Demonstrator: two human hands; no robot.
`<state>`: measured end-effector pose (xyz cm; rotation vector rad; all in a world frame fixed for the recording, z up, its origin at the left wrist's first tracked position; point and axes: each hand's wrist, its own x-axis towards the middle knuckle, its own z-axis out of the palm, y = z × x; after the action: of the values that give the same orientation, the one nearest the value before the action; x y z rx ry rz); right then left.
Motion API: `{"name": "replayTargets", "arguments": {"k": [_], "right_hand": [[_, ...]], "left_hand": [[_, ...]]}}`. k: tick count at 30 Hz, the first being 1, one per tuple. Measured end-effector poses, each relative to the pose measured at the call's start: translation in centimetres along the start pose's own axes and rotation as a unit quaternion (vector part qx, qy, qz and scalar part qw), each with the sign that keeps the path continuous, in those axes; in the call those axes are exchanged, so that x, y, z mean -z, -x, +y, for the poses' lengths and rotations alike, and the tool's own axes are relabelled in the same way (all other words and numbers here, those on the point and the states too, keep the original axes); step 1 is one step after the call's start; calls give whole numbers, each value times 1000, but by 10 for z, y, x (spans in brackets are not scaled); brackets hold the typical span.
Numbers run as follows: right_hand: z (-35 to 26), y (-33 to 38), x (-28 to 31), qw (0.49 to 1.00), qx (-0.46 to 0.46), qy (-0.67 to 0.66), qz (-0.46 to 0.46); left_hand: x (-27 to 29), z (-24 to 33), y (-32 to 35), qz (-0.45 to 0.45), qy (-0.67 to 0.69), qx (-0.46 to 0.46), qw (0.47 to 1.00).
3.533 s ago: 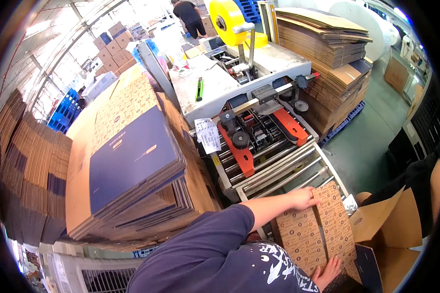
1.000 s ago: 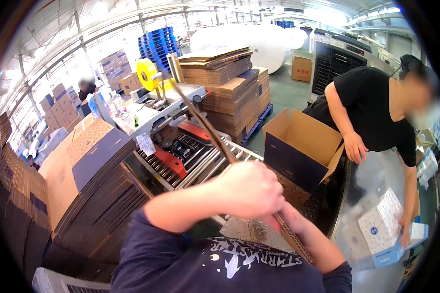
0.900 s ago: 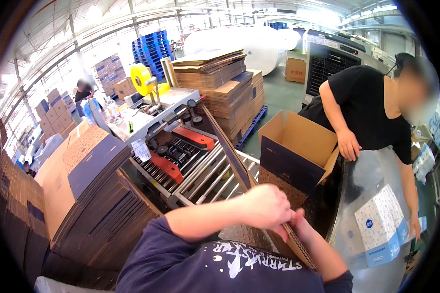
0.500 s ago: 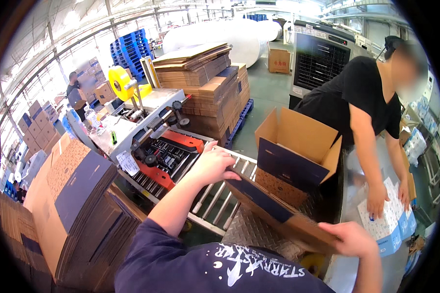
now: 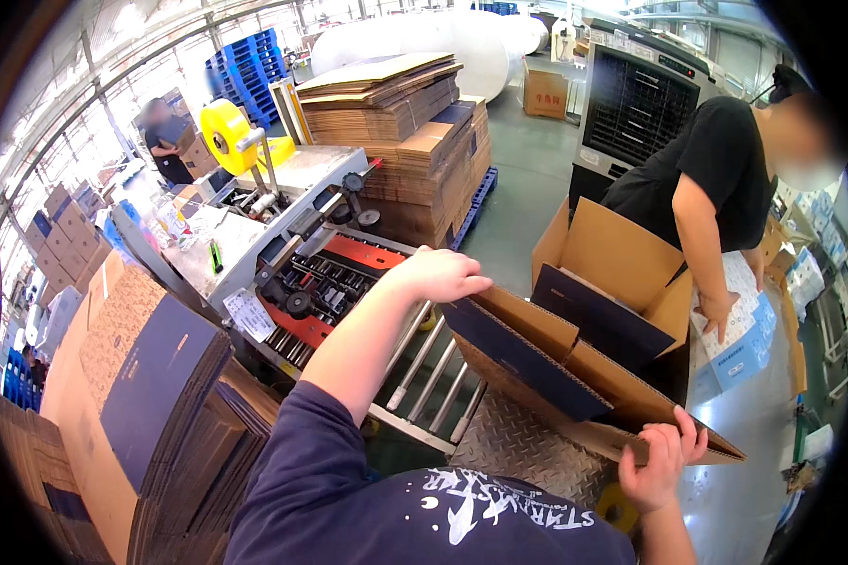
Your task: The person picks up flat cardboard sheets from a stack, folds them into boxes, places them on a metal table, and fills them with several small packages before moving the filled boxes onto a roller conveyor.
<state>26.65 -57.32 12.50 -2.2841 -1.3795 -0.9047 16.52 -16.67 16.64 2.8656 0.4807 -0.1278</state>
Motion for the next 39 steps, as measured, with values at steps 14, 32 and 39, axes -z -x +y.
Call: {"name": "replayTargets", "arguments": {"k": [14, 32, 39], "right_hand": [[13, -22, -95, 931, 145, -294, -159], [116, -91, -75, 996, 55, -25, -58], [81, 13, -54, 935, 29, -146, -323]], "left_hand": [[-15, 131, 44, -242, -73, -171, 952], [-142, 113, 2, 163, 95, 13, 982], [-171, 67, 23, -39, 507, 1, 861]]}}
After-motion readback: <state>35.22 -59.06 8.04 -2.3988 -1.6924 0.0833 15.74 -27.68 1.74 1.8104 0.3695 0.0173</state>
